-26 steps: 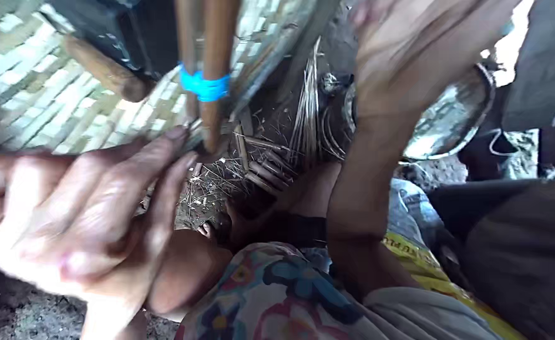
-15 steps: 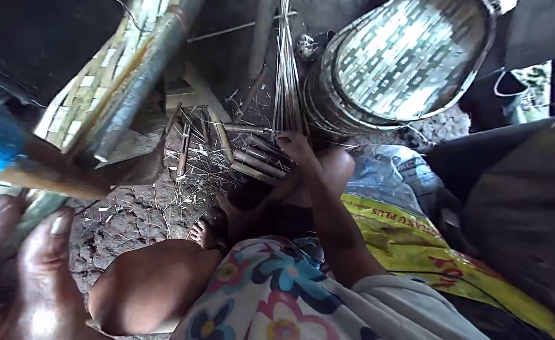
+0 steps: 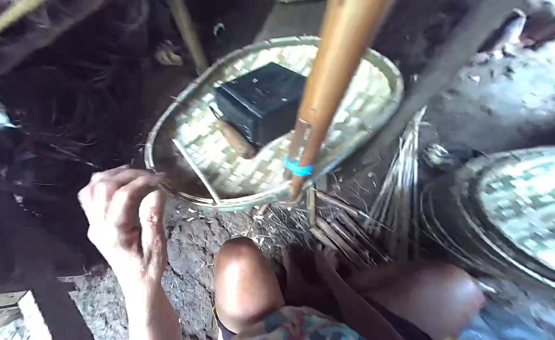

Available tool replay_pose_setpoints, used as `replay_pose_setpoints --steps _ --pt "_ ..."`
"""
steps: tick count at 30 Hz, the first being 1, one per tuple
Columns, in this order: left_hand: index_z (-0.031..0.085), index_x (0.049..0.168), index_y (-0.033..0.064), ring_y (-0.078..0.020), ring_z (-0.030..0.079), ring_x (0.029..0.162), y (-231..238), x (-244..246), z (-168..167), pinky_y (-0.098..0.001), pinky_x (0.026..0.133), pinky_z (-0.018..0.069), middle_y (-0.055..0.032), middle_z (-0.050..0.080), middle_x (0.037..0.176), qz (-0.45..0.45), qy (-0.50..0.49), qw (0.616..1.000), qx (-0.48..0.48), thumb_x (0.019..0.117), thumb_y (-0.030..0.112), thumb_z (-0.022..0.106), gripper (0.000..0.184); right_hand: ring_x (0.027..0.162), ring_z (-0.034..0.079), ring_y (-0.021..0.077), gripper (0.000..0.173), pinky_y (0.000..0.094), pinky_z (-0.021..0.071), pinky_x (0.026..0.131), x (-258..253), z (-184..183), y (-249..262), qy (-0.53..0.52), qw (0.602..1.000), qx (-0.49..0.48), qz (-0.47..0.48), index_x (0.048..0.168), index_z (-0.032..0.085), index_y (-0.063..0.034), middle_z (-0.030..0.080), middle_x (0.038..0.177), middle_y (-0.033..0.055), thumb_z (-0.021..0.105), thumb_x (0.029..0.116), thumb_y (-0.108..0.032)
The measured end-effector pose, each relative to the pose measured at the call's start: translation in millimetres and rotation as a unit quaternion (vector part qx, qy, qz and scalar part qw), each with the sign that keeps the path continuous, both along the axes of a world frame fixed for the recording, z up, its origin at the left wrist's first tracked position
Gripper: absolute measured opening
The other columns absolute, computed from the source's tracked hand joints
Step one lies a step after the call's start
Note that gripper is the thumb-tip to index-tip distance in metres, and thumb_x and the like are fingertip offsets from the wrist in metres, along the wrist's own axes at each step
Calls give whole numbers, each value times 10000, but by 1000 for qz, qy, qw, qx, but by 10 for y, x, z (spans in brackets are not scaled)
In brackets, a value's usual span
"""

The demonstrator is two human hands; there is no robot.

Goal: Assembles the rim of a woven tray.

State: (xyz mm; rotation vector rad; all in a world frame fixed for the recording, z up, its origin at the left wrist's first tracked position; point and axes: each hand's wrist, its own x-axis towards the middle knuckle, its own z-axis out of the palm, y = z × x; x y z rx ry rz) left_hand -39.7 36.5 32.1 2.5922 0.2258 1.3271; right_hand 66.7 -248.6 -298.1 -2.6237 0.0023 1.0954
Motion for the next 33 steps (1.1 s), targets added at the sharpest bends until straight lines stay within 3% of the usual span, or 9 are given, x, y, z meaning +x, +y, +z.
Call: replay_pose_setpoints --steps 2,6,11,16,18,20,22,27,33 --pt "737 1000 -30 -266 572 1242 73 56 90 -419 1142 357 -148 715 1117 -19 70 997 -13 1104 340 344 549 1347 445 573 528 649 390 1097 84 -741 -50 -61 998 -22 29 1438 444 123 425 1462 403 611 941 58" --pt "744 1032 -40 -207 598 1212 152 273 284 -374 1117 388 -119 726 1104 -157 165 971 -69 1095 268 351 503 1388 472 452 525 556 384 1141 305 -717 -102 72 983 -58 158 1328 568 141 510 1450 328 693 960 -212" --pt "667 1224 29 -59 705 1017 286 504 358 -244 929 583 19 751 1090 -372 215 866 -257 1033 188 571 267 1308 539 485 638 628 447 1042 409 267 14 39 977 -97 186 1498 410 54 530 1434 312 664 967 -192" --pt "670 1062 129 -63 741 888 426 582 286 -215 813 611 33 779 965 -473 203 772 -373 1020 114 599 84 1146 617 527 499 723 442 960 372 1904 -328 -48 961 8 272 1415 583 -44 661 1218 308 697 949 -181" --pt "683 1019 165 -52 740 873 445 576 265 -213 806 610 52 781 948 -472 192 773 -377 1002 136 632 61 987 698 464 445 695 500 848 189 2450 -537 -218 907 192 305 1362 659 -97 730 1097 239 697 925 -170" --pt "674 1002 177 -45 742 865 449 577 251 -218 810 614 66 779 938 -477 180 775 -374 992 129 652 54 912 690 212 413 382 556 795 -6 2807 -530 -384 805 318 321 1386 629 -219 721 1067 96 575 983 -290" --pt "662 992 175 -44 743 857 434 587 237 -222 814 614 69 779 923 -477 168 778 -373 979 101 663 75 844 637 141 358 252 509 714 -191 3116 -371 -455 746 359 328 1425 552 -240 670 1010 83 500 1079 -316" --pt "655 984 171 -36 743 842 390 600 231 -211 800 614 77 777 911 -464 154 788 -374 972 51 652 120 545 512 240 399 351 326 441 -344 3338 231 -620 640 254 376 1450 555 -247 576 781 105 520 1057 -191" --pt "650 966 153 -46 744 819 365 620 237 -218 783 620 72 769 870 -452 151 794 -377 970 29 642 124 520 492 258 429 340 302 411 -355 3325 535 -640 619 220 398 1437 605 -174 553 772 129 503 1031 -81"
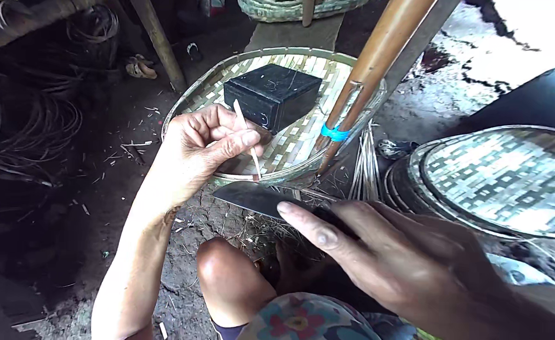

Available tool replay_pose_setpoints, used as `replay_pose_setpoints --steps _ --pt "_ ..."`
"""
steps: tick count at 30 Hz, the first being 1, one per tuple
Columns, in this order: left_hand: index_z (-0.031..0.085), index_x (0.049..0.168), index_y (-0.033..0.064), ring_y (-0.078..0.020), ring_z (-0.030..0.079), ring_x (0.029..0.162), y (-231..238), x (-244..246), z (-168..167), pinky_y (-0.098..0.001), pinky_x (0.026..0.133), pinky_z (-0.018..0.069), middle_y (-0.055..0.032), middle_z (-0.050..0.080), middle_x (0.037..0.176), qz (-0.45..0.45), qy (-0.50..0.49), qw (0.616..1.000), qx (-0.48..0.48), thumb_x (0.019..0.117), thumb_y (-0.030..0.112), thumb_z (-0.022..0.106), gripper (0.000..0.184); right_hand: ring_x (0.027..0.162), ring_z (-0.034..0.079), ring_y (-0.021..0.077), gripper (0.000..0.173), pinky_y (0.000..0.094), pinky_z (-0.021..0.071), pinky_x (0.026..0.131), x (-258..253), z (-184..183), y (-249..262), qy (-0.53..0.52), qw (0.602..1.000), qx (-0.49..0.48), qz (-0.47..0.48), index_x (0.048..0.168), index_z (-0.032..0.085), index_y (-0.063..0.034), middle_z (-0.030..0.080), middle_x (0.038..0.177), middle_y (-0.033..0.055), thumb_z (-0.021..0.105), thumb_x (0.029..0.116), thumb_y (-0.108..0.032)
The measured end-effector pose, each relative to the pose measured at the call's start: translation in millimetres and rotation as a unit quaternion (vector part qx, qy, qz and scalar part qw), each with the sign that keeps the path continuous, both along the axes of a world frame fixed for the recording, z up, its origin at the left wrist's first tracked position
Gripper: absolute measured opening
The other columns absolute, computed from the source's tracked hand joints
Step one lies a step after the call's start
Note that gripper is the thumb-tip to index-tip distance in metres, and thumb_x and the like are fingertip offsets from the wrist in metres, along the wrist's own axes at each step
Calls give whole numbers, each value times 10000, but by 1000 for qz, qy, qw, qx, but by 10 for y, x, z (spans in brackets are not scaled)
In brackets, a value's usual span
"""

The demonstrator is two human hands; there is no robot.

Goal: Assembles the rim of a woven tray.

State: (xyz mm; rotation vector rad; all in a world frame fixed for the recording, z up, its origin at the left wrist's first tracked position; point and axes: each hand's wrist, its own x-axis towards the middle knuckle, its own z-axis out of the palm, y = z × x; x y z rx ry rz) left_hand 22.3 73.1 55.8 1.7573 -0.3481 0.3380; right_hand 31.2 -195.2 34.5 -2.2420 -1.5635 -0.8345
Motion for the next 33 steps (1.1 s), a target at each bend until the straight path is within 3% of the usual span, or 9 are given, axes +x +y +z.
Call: replay_pose_setpoints --steps 10,15,21,25,27,29,31,32,33 --pt "641 943 144 -23 720 763 -88 -5 -10 -205 754 612 99 748 829 53 -16 998 18 939 15 673 133 499 478 264 444 346 287 402 -103 58 74 4 999 -24 -40 1426 606 -126 536 758 141 477 1014 -22" --pt "634 933 137 -10 710 718 -102 17 35 -181 693 605 103 728 788 72 1 996 54 927 40 702 119 449 418 225 406 322 230 386 -150 170 149 -15 996 -48 -70 1383 644 -106 470 674 89 403 1056 -111" --pt "643 886 137 6 683 644 -102 113 87 -164 634 578 103 707 700 84 58 992 67 916 43 707 117 455 451 212 448 302 246 386 -78 230 351 -20 995 -84 -54 1371 655 -70 484 691 97 426 987 -42" --pt "619 885 158 22 674 671 -68 154 179 -173 672 570 128 692 709 114 62 986 101 937 68 691 127 487 483 228 450 302 285 397 -33 312 381 -17 991 -117 -62 1386 643 -67 489 721 110 457 990 38" --pt "606 955 161 7 692 791 4 138 358 -215 790 587 143 699 814 137 -4 983 118 965 91 651 84 470 453 212 445 302 268 380 12 354 232 3 997 -72 -16 1416 627 -105 494 734 93 468 1006 -41" --pt "617 968 143 -58 711 881 112 50 601 -282 887 591 96 727 882 179 -95 977 67 994 69 601 80 499 488 199 421 322 307 388 65 424 -5 43 999 0 21 1440 611 -162 564 780 81 520 1028 -162" --pt "637 974 136 -87 701 895 272 -168 727 -302 905 569 68 724 902 239 -202 949 48 997 76 604 71 663 594 164 404 338 443 529 165 401 -313 98 991 84 18 1443 594 -217 665 925 67 544 1045 -258" --pt "645 1025 119 -103 689 922 381 -348 680 -318 922 554 50 716 948 252 -226 939 65 1011 120 617 32 813 627 80 378 279 517 691 226 315 -491 145 979 140 8 1420 594 -232 686 1031 6 533 1055 -310" --pt "644 1083 125 -93 673 938 461 -571 544 -308 913 548 61 699 994 260 -207 938 102 1022 181 622 86 862 619 16 332 229 531 767 304 170 -650 201 957 210 9 1349 610 -205 668 1046 -47 522 1057 -336"
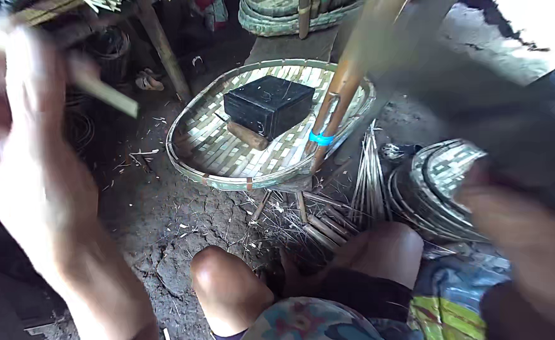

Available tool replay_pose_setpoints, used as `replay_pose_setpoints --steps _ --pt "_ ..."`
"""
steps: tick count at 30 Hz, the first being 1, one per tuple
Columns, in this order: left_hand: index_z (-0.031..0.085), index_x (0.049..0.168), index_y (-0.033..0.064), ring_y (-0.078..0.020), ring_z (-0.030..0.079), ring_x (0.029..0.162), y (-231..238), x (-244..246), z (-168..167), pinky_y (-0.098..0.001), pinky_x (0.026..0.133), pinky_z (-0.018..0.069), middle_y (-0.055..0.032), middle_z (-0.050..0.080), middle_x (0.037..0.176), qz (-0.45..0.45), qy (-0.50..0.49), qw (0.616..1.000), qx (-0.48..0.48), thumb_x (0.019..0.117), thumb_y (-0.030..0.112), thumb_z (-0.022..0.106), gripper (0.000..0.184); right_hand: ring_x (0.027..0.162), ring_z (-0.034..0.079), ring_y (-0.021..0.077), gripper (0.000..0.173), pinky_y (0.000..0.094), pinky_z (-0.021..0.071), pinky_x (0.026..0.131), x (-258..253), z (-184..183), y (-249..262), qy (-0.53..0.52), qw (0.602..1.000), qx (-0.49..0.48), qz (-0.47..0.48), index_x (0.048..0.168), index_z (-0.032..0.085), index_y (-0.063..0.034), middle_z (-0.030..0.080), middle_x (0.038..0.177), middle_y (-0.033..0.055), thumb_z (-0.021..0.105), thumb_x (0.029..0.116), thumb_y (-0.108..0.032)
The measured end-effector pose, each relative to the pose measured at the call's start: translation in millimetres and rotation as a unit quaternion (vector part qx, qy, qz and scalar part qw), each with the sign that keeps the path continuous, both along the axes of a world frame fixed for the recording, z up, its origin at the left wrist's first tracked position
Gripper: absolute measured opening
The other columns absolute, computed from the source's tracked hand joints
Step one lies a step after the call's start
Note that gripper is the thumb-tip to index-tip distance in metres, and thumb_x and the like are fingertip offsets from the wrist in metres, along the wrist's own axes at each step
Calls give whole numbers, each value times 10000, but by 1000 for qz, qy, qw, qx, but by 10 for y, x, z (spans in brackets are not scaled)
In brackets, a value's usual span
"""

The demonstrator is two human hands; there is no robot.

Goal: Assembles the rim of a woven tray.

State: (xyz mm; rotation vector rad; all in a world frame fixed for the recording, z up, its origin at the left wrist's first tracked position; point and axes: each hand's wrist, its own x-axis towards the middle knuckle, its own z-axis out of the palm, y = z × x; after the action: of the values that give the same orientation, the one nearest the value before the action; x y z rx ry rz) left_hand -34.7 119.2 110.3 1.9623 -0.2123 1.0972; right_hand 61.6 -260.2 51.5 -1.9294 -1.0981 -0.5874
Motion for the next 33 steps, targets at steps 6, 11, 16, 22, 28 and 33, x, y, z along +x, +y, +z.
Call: replay_pose_setpoints --steps 6,11,16,22,28,33 --pt "731 1064 38 -207 586 1251 -777 -254 -982 -408 1124 393 -74 723 1157 177 65 966 175 941 247 738 243 515 540 18 212 225 535 515 395 -2087 308 421 826 336 -168 1176 447 -36 530 691 -81 384 1105 -226" --pt "712 1250 101 -325 581 1277 -1343 320 -1002 -623 1191 201 -104 711 1217 156 70 943 284 995 349 655 360 982 661 340 504 478 544 865 276 -3729 695 684 666 13 -297 1542 353 21 614 1210 275 471 1093 -174" --pt "810 1065 93 -145 627 741 -1300 479 -1120 -497 1052 311 -36 754 826 146 34 953 265 932 248 755 212 1450 389 456 739 457 386 1163 150 -3853 563 677 642 -198 -301 1629 118 -10 210 1619 352 546 1031 -85" --pt "813 1025 97 -93 614 825 -877 432 -1145 -427 1049 294 -8 751 853 68 31 969 235 908 293 772 232 1271 538 506 485 551 441 1089 626 -2874 85 357 890 70 -276 1420 478 152 514 1374 404 555 991 -61" --pt "826 908 137 -94 577 744 -892 484 -1202 -404 929 318 6 769 852 73 8 973 221 898 274 773 147 995 624 370 266 427 470 929 1206 -499 339 -177 970 118 -120 1133 676 84 683 1019 285 508 1059 -108" --pt "826 917 137 -97 551 702 -938 473 -1187 -400 885 327 11 768 857 77 12 971 225 891 254 779 129 1324 539 306 271 435 343 1145 836 767 1259 -101 915 -374 113 1167 753 -61 707 1239 106 543 1008 5"
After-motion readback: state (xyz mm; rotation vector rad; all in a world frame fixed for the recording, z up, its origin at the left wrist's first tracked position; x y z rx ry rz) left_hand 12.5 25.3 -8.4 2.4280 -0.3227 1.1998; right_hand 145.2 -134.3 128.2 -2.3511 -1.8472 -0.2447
